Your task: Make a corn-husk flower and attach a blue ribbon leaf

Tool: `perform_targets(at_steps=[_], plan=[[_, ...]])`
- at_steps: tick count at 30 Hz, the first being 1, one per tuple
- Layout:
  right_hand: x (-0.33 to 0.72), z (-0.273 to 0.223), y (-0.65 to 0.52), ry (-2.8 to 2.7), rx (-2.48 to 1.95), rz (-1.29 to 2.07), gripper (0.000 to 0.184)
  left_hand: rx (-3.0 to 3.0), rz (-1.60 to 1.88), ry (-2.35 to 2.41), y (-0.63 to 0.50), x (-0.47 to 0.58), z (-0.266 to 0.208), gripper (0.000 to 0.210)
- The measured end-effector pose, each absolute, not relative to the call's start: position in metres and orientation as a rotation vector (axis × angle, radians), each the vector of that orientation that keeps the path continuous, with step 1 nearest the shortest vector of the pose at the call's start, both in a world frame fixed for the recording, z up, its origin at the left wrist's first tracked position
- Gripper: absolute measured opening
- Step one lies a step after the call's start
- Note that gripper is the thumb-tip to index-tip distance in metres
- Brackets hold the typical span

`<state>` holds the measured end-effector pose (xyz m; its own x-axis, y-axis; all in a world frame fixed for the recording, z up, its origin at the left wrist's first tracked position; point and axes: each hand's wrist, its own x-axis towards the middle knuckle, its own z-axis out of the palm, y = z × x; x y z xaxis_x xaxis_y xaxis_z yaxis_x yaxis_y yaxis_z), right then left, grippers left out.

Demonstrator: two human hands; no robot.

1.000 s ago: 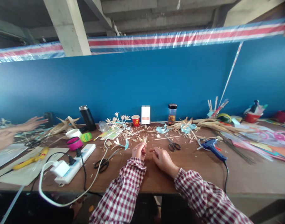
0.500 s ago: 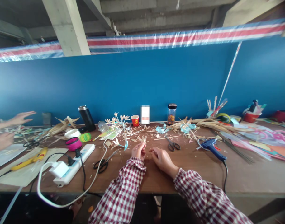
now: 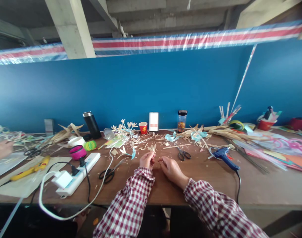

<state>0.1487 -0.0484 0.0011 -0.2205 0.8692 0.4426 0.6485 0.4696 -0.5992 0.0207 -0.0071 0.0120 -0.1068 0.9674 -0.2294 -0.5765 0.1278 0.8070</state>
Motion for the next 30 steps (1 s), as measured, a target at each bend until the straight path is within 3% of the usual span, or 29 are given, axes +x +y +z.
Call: perform_targets(at_steps=[25, 30], plan=[[0.1464, -0.0048, -0.0434, -1.923, -1.24, 0.385, 0.014, 0.647, 1.4, 1.03, -0.0055, 0.022, 0.0063, 0.012], [0.146, -0.0012, -0.0426, -1.865, -1.22, 0.509, 0.015, 0.641, 1.4, 1.009, -0.008, 0.0241, 0.0071, 0.011]])
